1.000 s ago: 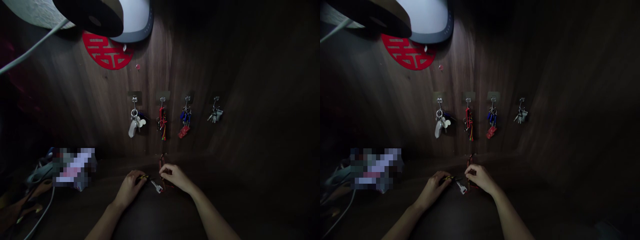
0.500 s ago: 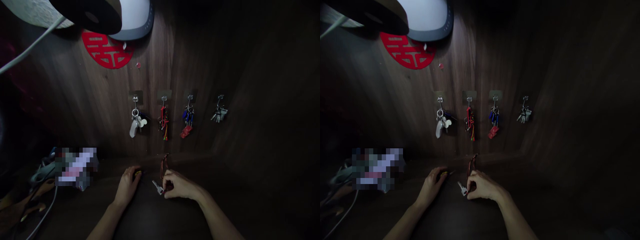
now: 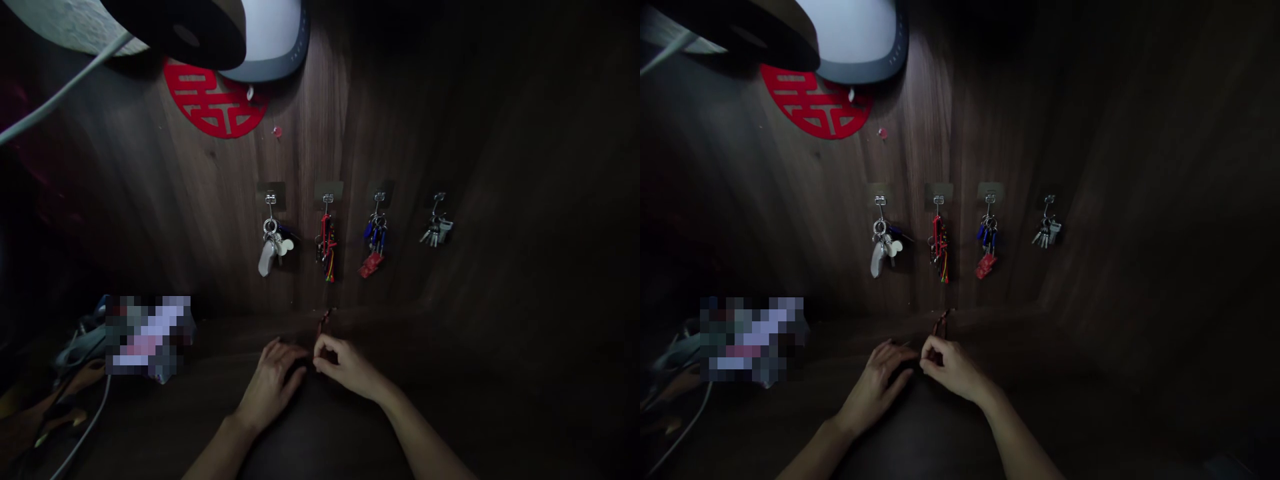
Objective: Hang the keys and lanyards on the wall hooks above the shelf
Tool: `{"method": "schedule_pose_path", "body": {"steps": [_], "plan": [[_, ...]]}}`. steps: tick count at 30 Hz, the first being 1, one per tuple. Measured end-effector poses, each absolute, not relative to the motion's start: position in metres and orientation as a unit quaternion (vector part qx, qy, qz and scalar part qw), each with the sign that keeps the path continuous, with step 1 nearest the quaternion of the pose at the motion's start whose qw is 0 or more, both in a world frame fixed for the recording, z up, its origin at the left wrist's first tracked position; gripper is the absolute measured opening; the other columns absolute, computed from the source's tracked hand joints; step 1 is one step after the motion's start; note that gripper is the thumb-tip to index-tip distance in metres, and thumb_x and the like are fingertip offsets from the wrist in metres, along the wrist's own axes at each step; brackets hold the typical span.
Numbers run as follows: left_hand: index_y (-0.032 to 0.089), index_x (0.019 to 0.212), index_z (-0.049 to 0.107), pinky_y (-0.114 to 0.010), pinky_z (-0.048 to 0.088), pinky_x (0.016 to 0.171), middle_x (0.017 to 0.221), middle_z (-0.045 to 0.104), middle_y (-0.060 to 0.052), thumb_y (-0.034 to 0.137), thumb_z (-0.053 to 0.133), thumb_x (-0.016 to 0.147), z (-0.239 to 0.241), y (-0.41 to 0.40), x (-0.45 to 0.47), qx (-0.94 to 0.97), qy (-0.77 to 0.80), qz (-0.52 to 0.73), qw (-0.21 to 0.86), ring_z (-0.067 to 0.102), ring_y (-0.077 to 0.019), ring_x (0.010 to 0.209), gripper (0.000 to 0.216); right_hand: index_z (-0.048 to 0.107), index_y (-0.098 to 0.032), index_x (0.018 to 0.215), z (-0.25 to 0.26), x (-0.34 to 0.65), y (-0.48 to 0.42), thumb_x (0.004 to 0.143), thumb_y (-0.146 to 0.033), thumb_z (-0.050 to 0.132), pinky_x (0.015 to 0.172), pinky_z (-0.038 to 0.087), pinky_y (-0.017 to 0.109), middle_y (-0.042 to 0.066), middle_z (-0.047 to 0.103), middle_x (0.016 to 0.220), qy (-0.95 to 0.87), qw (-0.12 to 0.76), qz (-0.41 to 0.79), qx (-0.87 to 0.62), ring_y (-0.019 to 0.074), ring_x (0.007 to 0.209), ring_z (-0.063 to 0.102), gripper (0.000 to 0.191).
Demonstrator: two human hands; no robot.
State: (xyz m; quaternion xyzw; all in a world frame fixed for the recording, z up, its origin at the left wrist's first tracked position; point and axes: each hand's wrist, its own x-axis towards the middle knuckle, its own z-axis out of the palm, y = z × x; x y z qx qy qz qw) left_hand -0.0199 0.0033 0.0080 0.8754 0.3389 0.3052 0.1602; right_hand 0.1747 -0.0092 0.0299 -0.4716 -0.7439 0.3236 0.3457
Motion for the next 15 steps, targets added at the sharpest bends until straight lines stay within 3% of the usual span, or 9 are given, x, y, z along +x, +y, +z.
{"method": "schedule_pose_path", "body": {"steps": [6, 10, 15], "plan": [[0.027, 0.102, 0.060, -0.050, 0.021, 0.109, 0.100, 0.068, -0.001, 0.034, 0.063, 0.078, 0.010, 0.001, -0.017, 0.883, 0.322, 0.286, 0.186, 0.059, -0.0207, 0.100, 0.025, 0.050, -0.020, 0.076, 0.028, 0.161, -0.007, 0.082, -0.040, 0.055, 0.059, 0.042, 0.024, -0.003, 0.061, 0.060, -0.669, 0.439, 0.443, -0.405, 0.0119, 0.058, 0.057, 0.021], [0.027, 0.098, 0.062, -0.047, 0.020, 0.110, 0.091, 0.070, 0.001, 0.029, 0.051, 0.087, 0.009, 0.003, -0.017, 0.880, 0.328, 0.279, 0.200, 0.061, -0.0172, 0.094, 0.016, 0.050, -0.020, 0.076, 0.024, 0.157, -0.002, 0.078, -0.046, 0.058, 0.055, 0.043, 0.024, -0.003, 0.061, 0.059, -0.609, 0.488, 0.489, -0.391, 0.0112, 0.053, 0.057, 0.028], [0.029, 0.104, 0.062, -0.045, 0.018, 0.111, 0.102, 0.070, 0.002, 0.030, 0.045, 0.090, 0.009, 0.004, -0.018, 0.851, 0.338, 0.323, 0.240, 0.060, -0.0165, 0.100, 0.022, 0.052, -0.019, 0.075, 0.016, 0.160, 0.007, 0.072, -0.051, 0.064, 0.048, 0.039, 0.022, -0.004, 0.059, 0.055, -0.536, 0.538, 0.497, -0.421, 0.0102, 0.046, 0.055, 0.035]]}}
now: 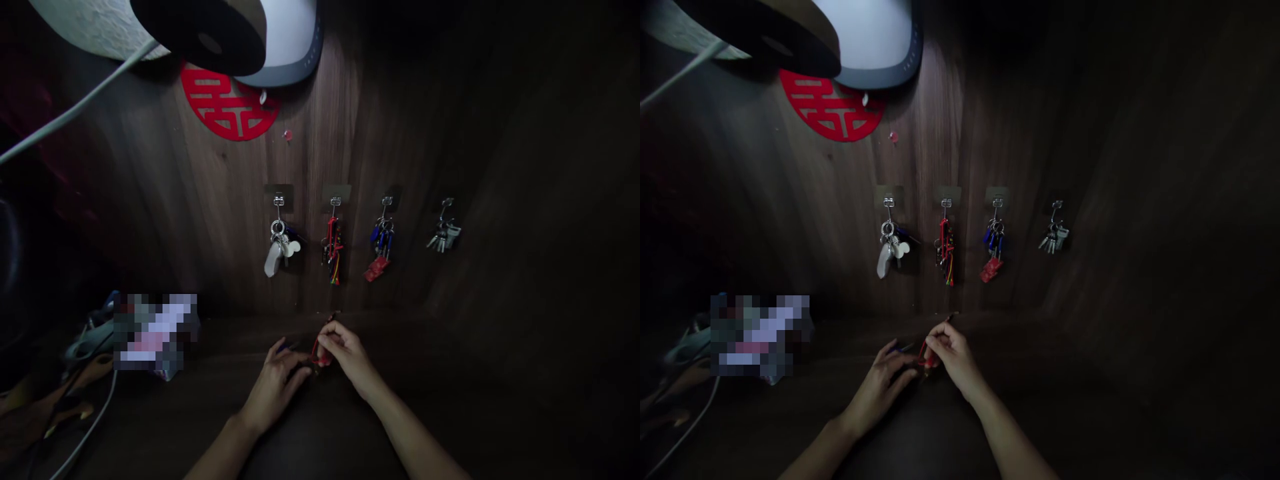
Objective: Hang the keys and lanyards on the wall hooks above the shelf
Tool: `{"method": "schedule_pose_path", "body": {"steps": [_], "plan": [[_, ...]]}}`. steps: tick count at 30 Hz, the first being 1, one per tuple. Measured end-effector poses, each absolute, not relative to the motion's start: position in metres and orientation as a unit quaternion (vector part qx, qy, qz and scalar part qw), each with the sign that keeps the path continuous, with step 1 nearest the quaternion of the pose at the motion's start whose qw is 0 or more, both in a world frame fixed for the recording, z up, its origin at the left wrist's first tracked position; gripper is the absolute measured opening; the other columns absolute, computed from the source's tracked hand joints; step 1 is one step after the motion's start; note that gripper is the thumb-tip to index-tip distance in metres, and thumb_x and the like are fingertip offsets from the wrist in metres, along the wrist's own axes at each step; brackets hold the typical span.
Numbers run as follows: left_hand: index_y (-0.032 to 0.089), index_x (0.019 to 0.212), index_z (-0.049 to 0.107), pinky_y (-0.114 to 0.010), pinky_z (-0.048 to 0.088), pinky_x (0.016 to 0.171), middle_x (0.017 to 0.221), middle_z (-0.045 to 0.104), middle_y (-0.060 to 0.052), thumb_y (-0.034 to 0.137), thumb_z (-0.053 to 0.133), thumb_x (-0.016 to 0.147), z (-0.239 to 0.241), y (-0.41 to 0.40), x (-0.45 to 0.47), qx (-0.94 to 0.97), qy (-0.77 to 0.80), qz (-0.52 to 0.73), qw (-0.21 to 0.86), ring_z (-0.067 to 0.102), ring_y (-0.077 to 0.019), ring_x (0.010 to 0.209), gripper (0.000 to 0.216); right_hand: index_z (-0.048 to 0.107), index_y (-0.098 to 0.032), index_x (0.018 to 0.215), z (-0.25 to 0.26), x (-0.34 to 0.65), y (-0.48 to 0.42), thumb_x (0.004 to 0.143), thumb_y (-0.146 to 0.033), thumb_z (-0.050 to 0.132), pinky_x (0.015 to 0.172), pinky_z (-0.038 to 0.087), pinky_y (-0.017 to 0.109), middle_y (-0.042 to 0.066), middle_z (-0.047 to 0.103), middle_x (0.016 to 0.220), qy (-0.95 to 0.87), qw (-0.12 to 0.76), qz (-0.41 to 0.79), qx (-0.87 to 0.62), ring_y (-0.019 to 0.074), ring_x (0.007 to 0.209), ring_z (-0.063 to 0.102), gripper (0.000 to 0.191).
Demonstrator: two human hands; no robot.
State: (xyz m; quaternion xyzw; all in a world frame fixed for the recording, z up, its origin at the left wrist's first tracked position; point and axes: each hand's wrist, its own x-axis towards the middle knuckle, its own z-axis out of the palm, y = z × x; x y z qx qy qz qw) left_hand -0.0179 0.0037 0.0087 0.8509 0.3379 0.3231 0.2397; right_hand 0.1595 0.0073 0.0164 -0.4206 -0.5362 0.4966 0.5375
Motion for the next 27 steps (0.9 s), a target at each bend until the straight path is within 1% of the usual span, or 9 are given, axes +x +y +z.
{"method": "schedule_pose_path", "body": {"steps": [4, 6, 10, 14, 17, 20, 23, 25, 27], "plan": [[0.026, 0.087, 0.065, -0.044, 0.019, 0.111, 0.089, 0.071, 0.003, 0.032, 0.044, 0.090, 0.015, 0.002, -0.016, 0.809, 0.356, 0.363, 0.295, 0.062, -0.0152, 0.088, 0.022, 0.054, -0.019, 0.080, 0.013, 0.160, 0.010, 0.067, -0.051, 0.068, 0.044, 0.037, 0.021, -0.005, 0.059, 0.057, -0.481, 0.554, 0.531, -0.424, 0.0100, 0.044, 0.055, 0.038], [0.023, 0.080, 0.064, -0.042, 0.025, 0.107, 0.081, 0.070, 0.002, 0.035, 0.043, 0.090, 0.018, 0.002, -0.015, 0.774, 0.370, 0.388, 0.337, 0.063, -0.0149, 0.082, 0.026, 0.055, -0.019, 0.084, 0.014, 0.160, 0.009, 0.066, -0.048, 0.070, 0.044, 0.036, 0.020, -0.005, 0.059, 0.057, -0.460, 0.561, 0.548, -0.416, 0.0095, 0.044, 0.055, 0.038], [0.018, 0.084, 0.063, -0.029, 0.046, 0.080, 0.077, 0.067, -0.001, 0.044, 0.043, 0.088, 0.020, 0.003, -0.015, 0.695, 0.380, 0.434, 0.429, 0.060, -0.0163, 0.077, 0.033, 0.058, -0.018, 0.090, 0.017, 0.159, 0.006, 0.068, -0.045, 0.070, 0.048, 0.036, 0.021, -0.002, 0.063, 0.062, -0.455, 0.551, 0.573, -0.402, 0.0098, 0.048, 0.056, 0.037], [0.017, 0.089, 0.063, -0.024, 0.045, 0.071, 0.072, 0.064, 0.000, 0.047, 0.047, 0.085, 0.017, 0.006, -0.018, 0.663, 0.370, 0.452, 0.469, 0.057, -0.0150, 0.073, 0.034, 0.061, -0.019, 0.094, 0.018, 0.156, 0.005, 0.069, -0.045, 0.069, 0.051, 0.038, 0.022, 0.002, 0.066, 0.075, -0.479, 0.533, 0.578, -0.391, 0.0112, 0.057, 0.058, 0.037], [0.017, 0.082, 0.062, -0.023, 0.043, 0.069, 0.069, 0.061, 0.001, 0.046, 0.048, 0.085, 0.017, 0.005, -0.018, 0.669, 0.366, 0.444, 0.470, 0.055, -0.0139, 0.070, 0.033, 0.065, -0.020, 0.094, 0.017, 0.155, 0.004, 0.072, -0.047, 0.065, 0.052, 0.039, 0.022, 0.002, 0.064, 0.077, -0.509, 0.520, 0.542, -0.420, 0.0117, 0.061, 0.056, 0.035], [0.017, 0.073, 0.061, -0.022, 0.042, 0.070, 0.068, 0.058, 0.001, 0.045, 0.047, 0.086, 0.020, 0.003, -0.017, 0.682, 0.361, 0.428, 0.471, 0.054, -0.0135, 0.070, 0.033, 0.067, -0.021, 0.092, 0.017, 0.154, 0.004, 0.073, -0.049, 0.062, 0.053, 0.038, 0.022, 0.000, 0.060, 0.073, -0.557, 0.493, 0.498, -0.446, 0.0127, 0.064, 0.053, 0.033], [0.018, 0.072, 0.061, -0.022, 0.043, 0.070, 0.067, 0.059, 0.001, 0.046, 0.047, 0.085, 0.022, 0.002, -0.017, 0.690, 0.368, 0.411, 0.468, 0.054, -0.0140, 0.071, 0.034, 0.066, -0.020, 0.075, 0.017, 0.155, 0.004, 0.072, -0.049, 0.064, 0.053, 0.036, 0.022, -0.002, 0.056, 0.065, -0.609, 0.475, 0.446, -0.452, 0.0124, 0.062, 0.049, 0.030], [0.018, 0.074, 0.062, -0.023, 0.043, 0.070, 0.066, 0.060, 0.001, 0.047, 0.047, 0.084, 0.022, 0.002, -0.016, 0.693, 0.381, 0.406, 0.459, 0.055, -0.0146, 0.071, 0.035, 0.063, -0.019, 0.066, 0.017, 0.156, 0.005, 0.071, -0.050, 0.063, 0.052, 0.033, 0.022, -0.003, 0.052, 0.059, -0.615, 0.484, 0.420, -0.459, 0.0112, 0.057, 0.046, 0.032], [0.018, 0.079, 0.063, -0.023, 0.043, 0.071, 0.065, 0.061, 0.002, 0.048, 0.046, 0.084, 0.021, 0.003, -0.016, 0.695, 0.390, 0.401, 0.452, 0.055, -0.0149, 0.071, 0.034, 0.061, -0.019, 0.065, 0.017, 0.158, 0.007, 0.071, -0.052, 0.062, 0.048, 0.030, 0.022, -0.005, 0.047, 0.054, -0.593, 0.509, 0.413, -0.468, 0.0100, 0.052, 0.041, 0.034]]}}
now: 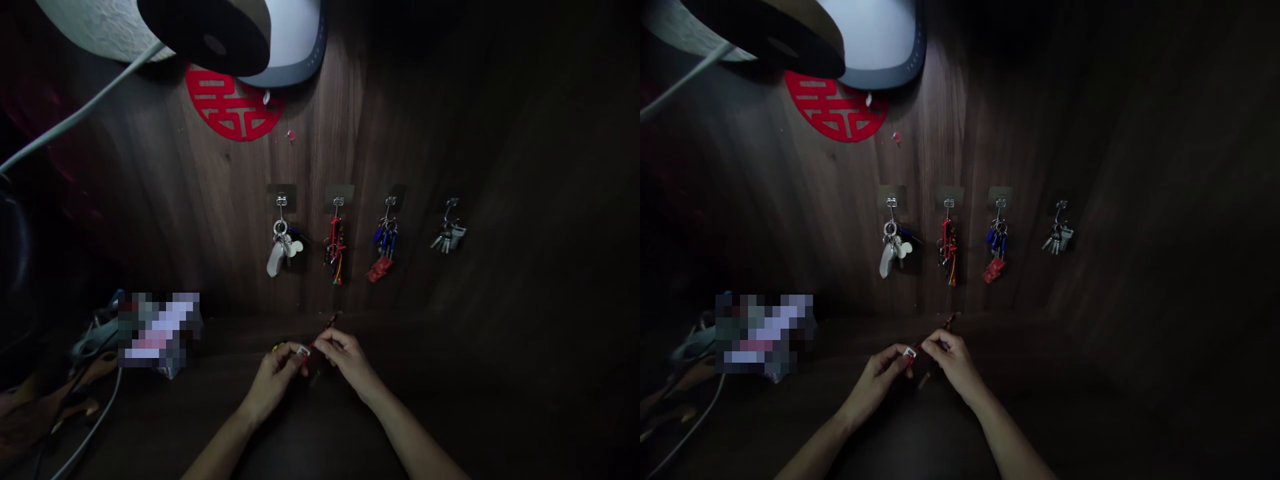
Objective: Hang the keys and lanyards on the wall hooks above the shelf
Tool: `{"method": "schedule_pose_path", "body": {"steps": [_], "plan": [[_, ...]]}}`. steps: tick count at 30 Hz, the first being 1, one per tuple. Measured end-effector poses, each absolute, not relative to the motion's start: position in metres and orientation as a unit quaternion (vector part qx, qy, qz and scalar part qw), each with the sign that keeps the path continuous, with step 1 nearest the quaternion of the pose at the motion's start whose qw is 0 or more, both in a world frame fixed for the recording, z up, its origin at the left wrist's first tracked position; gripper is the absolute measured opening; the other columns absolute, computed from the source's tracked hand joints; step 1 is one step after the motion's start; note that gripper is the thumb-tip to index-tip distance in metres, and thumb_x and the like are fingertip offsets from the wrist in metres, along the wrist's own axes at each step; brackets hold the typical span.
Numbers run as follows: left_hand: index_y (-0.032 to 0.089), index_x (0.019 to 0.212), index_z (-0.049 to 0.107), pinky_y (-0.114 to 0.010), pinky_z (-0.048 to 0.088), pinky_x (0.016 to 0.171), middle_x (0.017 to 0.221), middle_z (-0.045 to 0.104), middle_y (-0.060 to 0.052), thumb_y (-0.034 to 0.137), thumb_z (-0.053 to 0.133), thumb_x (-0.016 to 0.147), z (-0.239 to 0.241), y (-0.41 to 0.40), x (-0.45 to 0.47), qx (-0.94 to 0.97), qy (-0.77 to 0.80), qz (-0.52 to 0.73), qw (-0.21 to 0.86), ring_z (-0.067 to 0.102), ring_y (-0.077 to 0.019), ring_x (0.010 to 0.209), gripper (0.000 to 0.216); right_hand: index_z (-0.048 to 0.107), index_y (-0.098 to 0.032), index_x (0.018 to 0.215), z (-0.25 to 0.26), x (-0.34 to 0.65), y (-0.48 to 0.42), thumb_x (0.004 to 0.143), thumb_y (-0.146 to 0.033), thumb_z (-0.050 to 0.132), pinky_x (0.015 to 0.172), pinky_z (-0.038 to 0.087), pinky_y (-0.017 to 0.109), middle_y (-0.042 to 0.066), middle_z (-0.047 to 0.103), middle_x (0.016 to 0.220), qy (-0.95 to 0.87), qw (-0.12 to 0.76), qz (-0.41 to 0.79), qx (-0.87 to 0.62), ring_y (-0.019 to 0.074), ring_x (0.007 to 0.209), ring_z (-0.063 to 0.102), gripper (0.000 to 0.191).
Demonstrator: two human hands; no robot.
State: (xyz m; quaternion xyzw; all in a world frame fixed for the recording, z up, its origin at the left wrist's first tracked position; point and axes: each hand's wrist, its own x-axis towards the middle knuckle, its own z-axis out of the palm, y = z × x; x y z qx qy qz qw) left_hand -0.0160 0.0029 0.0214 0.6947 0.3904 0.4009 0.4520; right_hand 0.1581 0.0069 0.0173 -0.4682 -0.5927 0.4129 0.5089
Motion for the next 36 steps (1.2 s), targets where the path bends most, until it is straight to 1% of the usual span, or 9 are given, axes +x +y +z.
{"method": "schedule_pose_path", "body": {"steps": [2, 5, 11, 17, 20, 25, 28, 31, 36], "plan": [[0.018, 0.083, 0.064, -0.024, 0.043, 0.072, 0.066, 0.062, 0.002, 0.047, 0.046, 0.084, 0.021, 0.004, -0.016, 0.696, 0.388, 0.397, 0.455, 0.056, -0.0151, 0.071, 0.034, 0.060, -0.019, 0.066, 0.018, 0.160, 0.009, 0.071, -0.054, 0.062, 0.045, 0.027, 0.022, -0.005, 0.043, 0.050, -0.561, 0.539, 0.413, -0.473, 0.0088, 0.047, 0.036, 0.036], [0.018, 0.087, 0.065, -0.026, 0.043, 0.076, 0.069, 0.064, 0.001, 0.043, 0.047, 0.084, 0.020, 0.005, -0.016, 0.693, 0.371, 0.398, 0.473, 0.058, -0.0155, 0.074, 0.031, 0.059, -0.019, 0.065, 0.018, 0.162, 0.011, 0.068, -0.055, 0.064, 0.043, 0.026, 0.022, -0.005, 0.047, 0.051, -0.522, 0.576, 0.427, -0.462, 0.0073, 0.043, 0.033, 0.036], [0.017, 0.106, 0.063, -0.030, 0.044, 0.083, 0.081, 0.069, -0.002, 0.043, 0.052, 0.082, 0.016, 0.008, -0.017, 0.657, 0.361, 0.401, 0.527, 0.061, -0.0176, 0.083, 0.037, 0.059, -0.017, 0.068, 0.020, 0.162, 0.010, 0.064, -0.051, 0.071, 0.042, 0.026, 0.021, -0.003, 0.055, 0.051, -0.455, 0.598, 0.494, -0.438, 0.0066, 0.042, 0.039, 0.036], [0.018, 0.111, 0.060, -0.031, 0.045, 0.084, 0.090, 0.070, -0.004, 0.036, 0.060, 0.078, 0.010, 0.010, -0.018, 0.640, 0.338, 0.415, 0.552, 0.062, -0.0189, 0.088, 0.038, 0.059, -0.017, 0.068, 0.023, 0.163, 0.009, 0.062, -0.047, 0.074, 0.042, 0.027, 0.020, -0.003, 0.056, 0.053, -0.427, 0.615, 0.513, -0.419, 0.0059, 0.043, 0.039, 0.034], [0.019, 0.114, 0.059, -0.030, 0.045, 0.084, 0.095, 0.070, -0.005, 0.033, 0.062, 0.077, 0.010, 0.009, -0.017, 0.651, 0.335, 0.415, 0.540, 0.062, -0.0190, 0.090, 0.040, 0.060, -0.017, 0.069, 0.023, 0.162, 0.009, 0.061, -0.046, 0.075, 0.042, 0.028, 0.020, -0.002, 0.057, 0.053, -0.421, 0.617, 0.523, -0.410, 0.0063, 0.043, 0.040, 0.034], [0.021, 0.109, 0.062, -0.031, 0.045, 0.088, 0.101, 0.070, -0.004, 0.035, 0.054, 0.084, 0.012, 0.007, -0.017, 0.701, 0.355, 0.409, 0.464, 0.062, -0.0196, 0.094, 0.030, 0.063, -0.016, 0.075, 0.025, 0.161, 0.006, 0.063, -0.043, 0.075, 0.044, 0.030, 0.021, 0.000, 0.063, 0.057, -0.431, 0.609, 0.551, -0.375, 0.0070, 0.045, 0.044, 0.032], [0.023, 0.104, 0.065, -0.031, 0.044, 0.088, 0.096, 0.072, -0.003, 0.036, 0.047, 0.087, 0.011, 0.006, -0.018, 0.723, 0.363, 0.389, 0.441, 0.063, -0.0197, 0.093, 0.028, 0.065, -0.016, 0.075, 0.026, 0.161, 0.004, 0.063, -0.041, 0.076, 0.046, 0.032, 0.020, 0.000, 0.064, 0.058, -0.429, 0.619, 0.552, -0.359, 0.0067, 0.046, 0.046, 0.029], [0.022, 0.101, 0.066, -0.030, 0.044, 0.089, 0.094, 0.073, -0.002, 0.037, 0.044, 0.089, 0.011, 0.006, -0.018, 0.718, 0.357, 0.382, 0.458, 0.064, -0.0197, 0.091, 0.029, 0.065, -0.016, 0.073, 0.027, 0.162, 0.004, 0.063, -0.040, 0.076, 0.046, 0.031, 0.020, 0.000, 0.064, 0.058, -0.426, 0.626, 0.544, -0.362, 0.0062, 0.045, 0.046, 0.028], [0.019, 0.112, 0.058, -0.030, 0.044, 0.089, 0.094, 0.072, -0.003, 0.035, 0.040, 0.090, 0.012, 0.005, -0.019, 0.694, 0.344, 0.393, 0.496, 0.064, -0.0187, 0.092, 0.033, 0.063, -0.016, 0.073, 0.023, 0.164, 0.010, 0.063, -0.043, 0.075, 0.045, 0.031, 0.021, 0.000, 0.065, 0.057, -0.448, 0.622, 0.507, -0.394, 0.0066, 0.044, 0.045, 0.030]]}}
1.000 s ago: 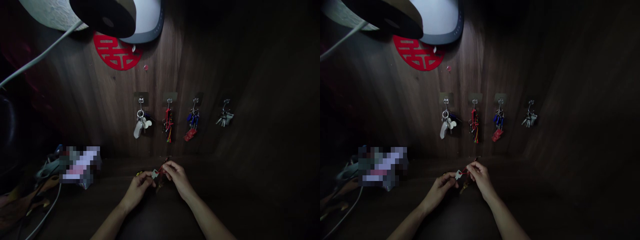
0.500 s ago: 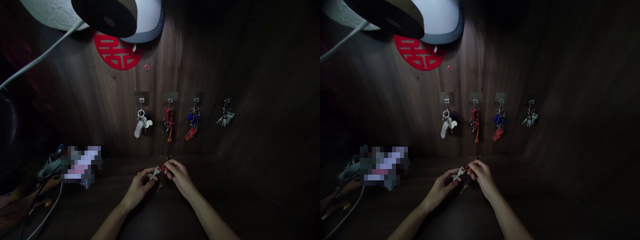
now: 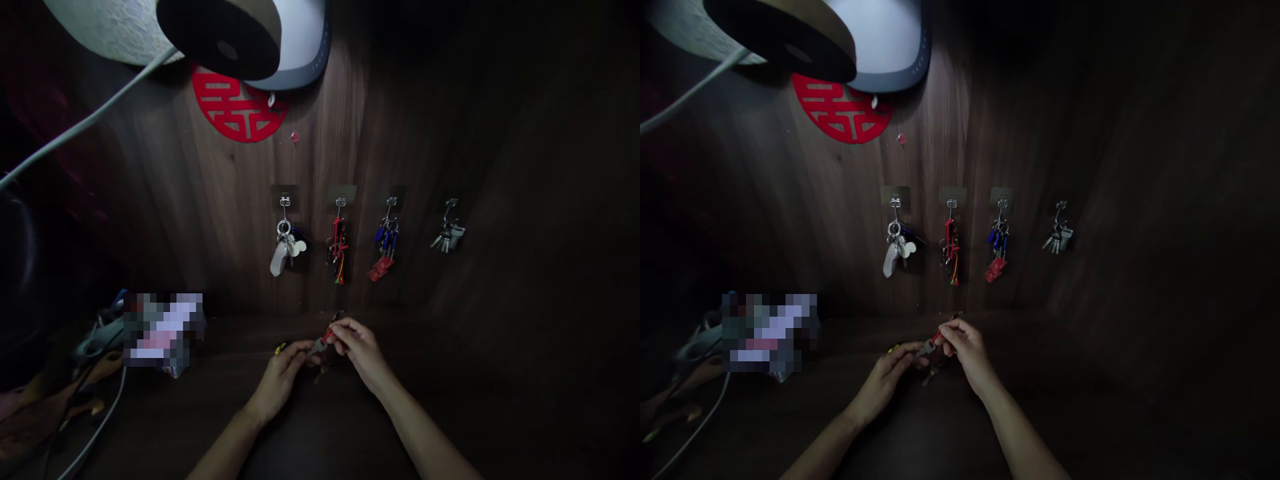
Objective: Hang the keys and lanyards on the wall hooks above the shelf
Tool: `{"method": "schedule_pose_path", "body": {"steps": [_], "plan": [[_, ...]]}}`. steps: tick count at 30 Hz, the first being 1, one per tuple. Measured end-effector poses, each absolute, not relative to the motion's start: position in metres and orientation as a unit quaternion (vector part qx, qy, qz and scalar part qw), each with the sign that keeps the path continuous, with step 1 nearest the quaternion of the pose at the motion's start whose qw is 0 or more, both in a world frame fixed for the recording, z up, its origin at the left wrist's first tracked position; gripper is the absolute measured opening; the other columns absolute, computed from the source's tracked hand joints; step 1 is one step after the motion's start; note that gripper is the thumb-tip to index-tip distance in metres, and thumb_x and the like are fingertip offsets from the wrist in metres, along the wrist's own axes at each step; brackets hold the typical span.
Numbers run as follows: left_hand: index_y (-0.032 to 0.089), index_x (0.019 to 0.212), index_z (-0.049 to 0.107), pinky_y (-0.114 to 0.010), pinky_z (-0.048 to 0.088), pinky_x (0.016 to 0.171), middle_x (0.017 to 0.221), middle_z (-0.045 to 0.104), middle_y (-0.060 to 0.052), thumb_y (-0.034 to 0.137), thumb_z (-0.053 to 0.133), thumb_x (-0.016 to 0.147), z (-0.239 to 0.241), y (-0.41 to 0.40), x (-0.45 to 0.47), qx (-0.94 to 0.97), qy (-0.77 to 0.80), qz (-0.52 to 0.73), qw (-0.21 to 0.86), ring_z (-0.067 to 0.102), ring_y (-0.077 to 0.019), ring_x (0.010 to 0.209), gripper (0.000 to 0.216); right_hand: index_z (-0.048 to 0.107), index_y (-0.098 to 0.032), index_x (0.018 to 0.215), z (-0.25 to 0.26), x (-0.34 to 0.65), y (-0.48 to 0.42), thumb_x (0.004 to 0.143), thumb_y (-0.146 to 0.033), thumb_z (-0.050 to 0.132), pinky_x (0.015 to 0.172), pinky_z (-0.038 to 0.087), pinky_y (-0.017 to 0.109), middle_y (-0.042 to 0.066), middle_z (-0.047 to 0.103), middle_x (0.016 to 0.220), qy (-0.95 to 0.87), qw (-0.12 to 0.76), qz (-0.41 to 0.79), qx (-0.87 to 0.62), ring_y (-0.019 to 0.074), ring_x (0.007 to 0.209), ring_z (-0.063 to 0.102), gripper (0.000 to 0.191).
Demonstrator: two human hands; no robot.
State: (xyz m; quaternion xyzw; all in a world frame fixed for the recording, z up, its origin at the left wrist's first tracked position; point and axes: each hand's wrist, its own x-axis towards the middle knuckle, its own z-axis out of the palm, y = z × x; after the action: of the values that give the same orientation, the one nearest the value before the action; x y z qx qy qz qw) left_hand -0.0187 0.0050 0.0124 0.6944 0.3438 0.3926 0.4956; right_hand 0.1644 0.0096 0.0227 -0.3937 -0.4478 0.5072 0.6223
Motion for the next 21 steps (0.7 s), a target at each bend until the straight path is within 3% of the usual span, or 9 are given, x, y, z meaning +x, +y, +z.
{"method": "schedule_pose_path", "body": {"steps": [6, 13, 21], "plan": [[0.021, 0.113, 0.054, -0.030, 0.043, 0.087, 0.091, 0.072, -0.001, 0.036, 0.041, 0.089, 0.010, 0.006, -0.020, 0.725, 0.379, 0.379, 0.434, 0.063, -0.0181, 0.091, 0.031, 0.061, -0.016, 0.073, 0.027, 0.169, 0.017, 0.072, -0.048, 0.065, 0.043, 0.030, 0.021, 0.000, 0.063, 0.056, -0.555, 0.576, 0.404, -0.444, 0.0070, 0.042, 0.041, 0.031], [0.024, 0.104, 0.058, -0.030, 0.043, 0.087, 0.085, 0.072, 0.000, 0.033, 0.042, 0.088, 0.002, 0.011, -0.021, 0.752, 0.398, 0.382, 0.361, 0.064, -0.0186, 0.088, 0.025, 0.064, -0.017, 0.075, 0.069, 0.181, 0.025, 0.079, -0.037, 0.057, 0.046, 0.033, 0.021, -0.003, 0.056, 0.054, -0.661, 0.500, 0.262, -0.495, 0.0085, 0.047, 0.044, 0.022], [0.024, 0.099, 0.062, -0.031, 0.044, 0.085, 0.082, 0.072, 0.000, 0.032, 0.045, 0.086, 0.002, 0.011, -0.020, 0.759, 0.395, 0.382, 0.350, 0.065, -0.0193, 0.085, 0.022, 0.067, -0.018, 0.079, 0.145, 0.198, 0.050, 0.079, -0.036, 0.056, 0.051, 0.036, 0.022, -0.002, 0.060, 0.064, -0.698, 0.521, 0.115, -0.478, 0.0111, 0.057, 0.050, 0.021]]}}
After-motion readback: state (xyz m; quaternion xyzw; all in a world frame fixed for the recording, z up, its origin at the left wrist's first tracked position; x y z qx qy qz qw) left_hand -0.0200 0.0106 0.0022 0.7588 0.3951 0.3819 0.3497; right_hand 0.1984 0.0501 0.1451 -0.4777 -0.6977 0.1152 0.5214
